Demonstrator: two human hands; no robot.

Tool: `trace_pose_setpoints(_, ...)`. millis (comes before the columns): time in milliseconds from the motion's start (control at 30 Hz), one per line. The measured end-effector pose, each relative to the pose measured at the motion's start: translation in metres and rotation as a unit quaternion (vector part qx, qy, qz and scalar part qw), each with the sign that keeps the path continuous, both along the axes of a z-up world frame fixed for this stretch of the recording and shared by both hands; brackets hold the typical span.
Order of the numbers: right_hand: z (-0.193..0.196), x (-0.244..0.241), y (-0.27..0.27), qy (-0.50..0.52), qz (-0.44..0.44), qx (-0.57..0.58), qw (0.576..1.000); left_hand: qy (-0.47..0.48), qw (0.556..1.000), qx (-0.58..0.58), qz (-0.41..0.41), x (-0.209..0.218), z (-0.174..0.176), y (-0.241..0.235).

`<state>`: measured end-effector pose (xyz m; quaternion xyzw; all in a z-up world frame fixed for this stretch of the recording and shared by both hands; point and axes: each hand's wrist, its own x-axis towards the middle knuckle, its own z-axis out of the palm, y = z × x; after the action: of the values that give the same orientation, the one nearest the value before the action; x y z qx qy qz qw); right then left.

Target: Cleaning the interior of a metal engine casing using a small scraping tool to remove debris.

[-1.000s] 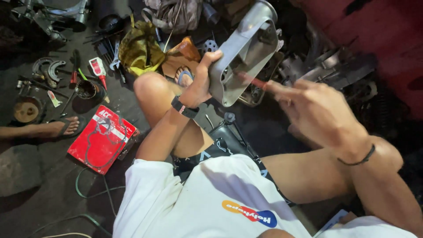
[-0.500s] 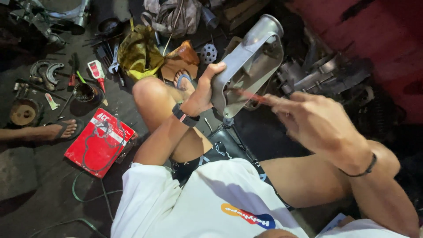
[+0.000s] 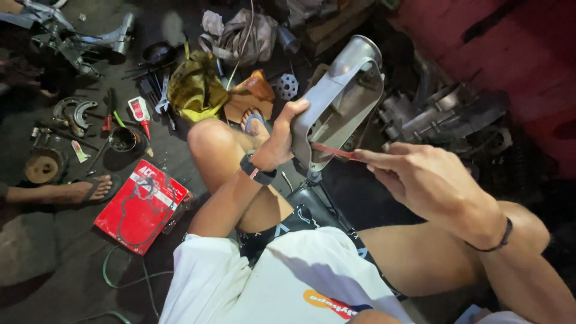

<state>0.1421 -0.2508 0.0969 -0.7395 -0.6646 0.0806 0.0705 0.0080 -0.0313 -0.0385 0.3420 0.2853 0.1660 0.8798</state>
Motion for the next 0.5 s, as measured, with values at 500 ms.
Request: trace_pose_setpoints(500, 0.035, 0.051, 0.005, -0.013, -0.021, 0.114, 0.993, -0.132, 0.988, -0.036, 0.072, 0.001, 0.0, 0.02)
